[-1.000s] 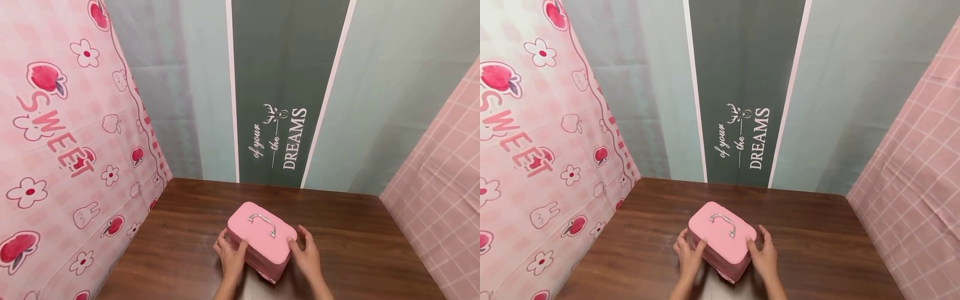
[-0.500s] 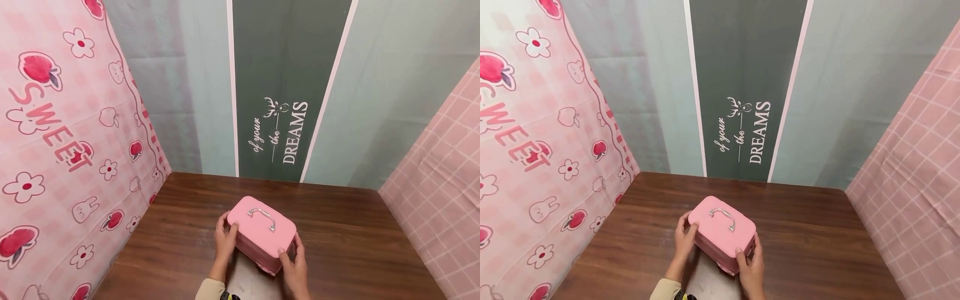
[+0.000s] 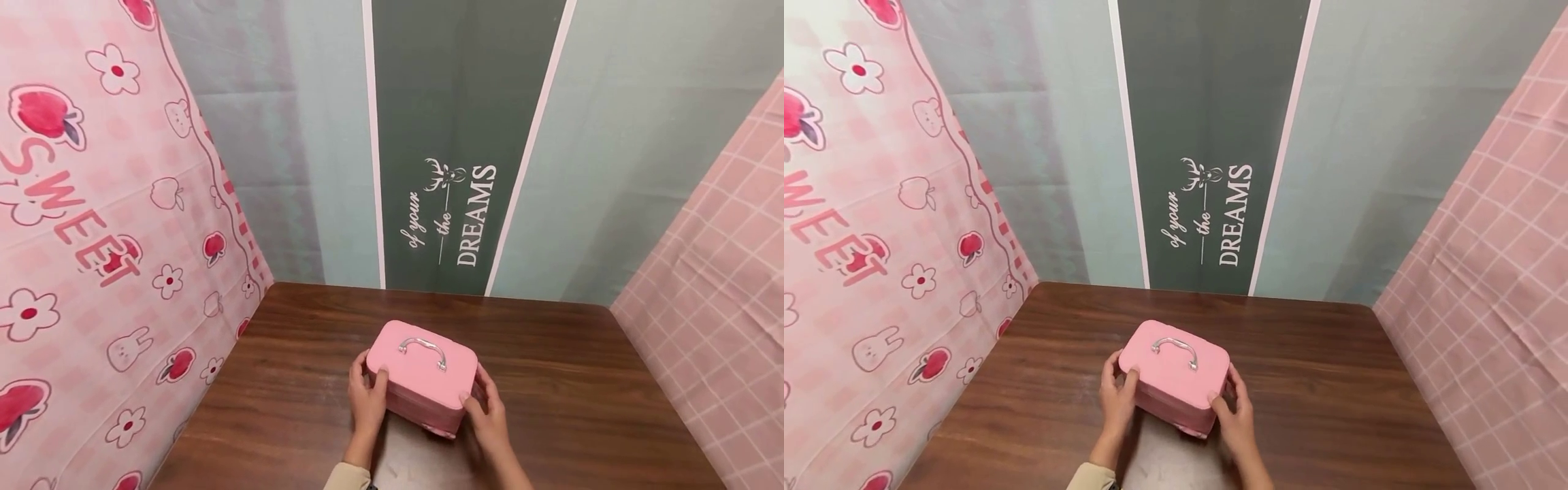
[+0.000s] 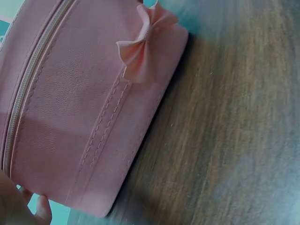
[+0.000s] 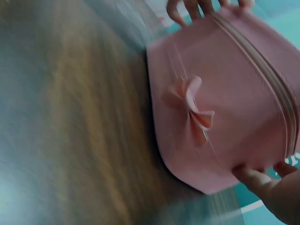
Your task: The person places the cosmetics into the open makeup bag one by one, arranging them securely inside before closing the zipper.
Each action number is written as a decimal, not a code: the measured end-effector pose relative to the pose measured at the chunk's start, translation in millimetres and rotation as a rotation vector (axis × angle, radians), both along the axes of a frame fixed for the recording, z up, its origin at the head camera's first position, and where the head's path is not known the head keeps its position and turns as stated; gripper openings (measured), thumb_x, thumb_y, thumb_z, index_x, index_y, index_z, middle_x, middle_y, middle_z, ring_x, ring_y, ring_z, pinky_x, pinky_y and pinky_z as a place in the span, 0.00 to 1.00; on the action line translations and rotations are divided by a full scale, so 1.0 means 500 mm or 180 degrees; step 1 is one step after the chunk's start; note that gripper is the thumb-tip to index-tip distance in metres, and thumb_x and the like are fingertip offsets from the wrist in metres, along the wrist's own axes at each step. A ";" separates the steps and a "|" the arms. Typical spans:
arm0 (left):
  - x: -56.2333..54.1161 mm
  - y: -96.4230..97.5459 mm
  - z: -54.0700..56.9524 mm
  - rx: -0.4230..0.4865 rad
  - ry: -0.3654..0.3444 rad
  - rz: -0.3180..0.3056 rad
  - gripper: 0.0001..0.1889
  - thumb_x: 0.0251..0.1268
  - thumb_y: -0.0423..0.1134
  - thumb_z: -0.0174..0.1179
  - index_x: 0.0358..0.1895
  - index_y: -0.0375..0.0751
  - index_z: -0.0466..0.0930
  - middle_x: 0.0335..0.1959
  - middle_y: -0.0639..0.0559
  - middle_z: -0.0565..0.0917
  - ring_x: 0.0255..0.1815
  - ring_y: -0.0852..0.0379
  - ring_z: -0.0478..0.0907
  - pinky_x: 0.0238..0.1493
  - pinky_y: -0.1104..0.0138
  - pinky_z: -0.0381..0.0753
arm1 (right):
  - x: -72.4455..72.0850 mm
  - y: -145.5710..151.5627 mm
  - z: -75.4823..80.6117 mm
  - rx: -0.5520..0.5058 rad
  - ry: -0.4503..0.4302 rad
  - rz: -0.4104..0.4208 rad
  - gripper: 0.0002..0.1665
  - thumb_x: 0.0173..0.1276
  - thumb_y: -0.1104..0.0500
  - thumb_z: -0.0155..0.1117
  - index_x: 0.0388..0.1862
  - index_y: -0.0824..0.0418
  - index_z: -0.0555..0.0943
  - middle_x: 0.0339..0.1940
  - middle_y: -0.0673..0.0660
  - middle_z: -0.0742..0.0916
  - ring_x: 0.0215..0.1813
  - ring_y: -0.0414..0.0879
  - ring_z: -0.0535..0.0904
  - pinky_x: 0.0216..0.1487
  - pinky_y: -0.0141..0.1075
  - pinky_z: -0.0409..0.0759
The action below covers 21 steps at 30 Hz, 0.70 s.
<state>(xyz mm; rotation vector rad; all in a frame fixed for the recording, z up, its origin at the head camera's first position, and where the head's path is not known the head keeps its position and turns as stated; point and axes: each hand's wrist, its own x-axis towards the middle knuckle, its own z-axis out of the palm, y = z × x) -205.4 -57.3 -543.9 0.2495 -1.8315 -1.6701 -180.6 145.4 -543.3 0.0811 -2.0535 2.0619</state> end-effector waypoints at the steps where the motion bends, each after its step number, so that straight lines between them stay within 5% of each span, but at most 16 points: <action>1: 0.001 0.001 0.000 -0.0022 -0.0010 0.0021 0.20 0.53 0.30 0.61 0.52 0.37 0.75 0.47 0.45 0.76 0.46 0.51 0.72 0.44 0.54 0.74 | -0.007 0.004 0.000 -0.0019 0.0018 0.0063 0.34 0.65 0.69 0.55 0.70 0.64 0.60 0.65 0.66 0.68 0.58 0.40 0.70 0.51 0.25 0.70; 21: 0.027 0.043 -0.008 -0.0016 0.0001 0.0384 0.26 0.49 0.41 0.70 0.53 0.40 0.75 0.46 0.50 0.75 0.47 0.53 0.72 0.46 0.53 0.70 | -0.100 0.066 0.002 -0.0333 -0.0382 0.0743 0.32 0.68 0.65 0.49 0.71 0.65 0.58 0.68 0.66 0.63 0.53 0.36 0.72 0.46 0.35 0.76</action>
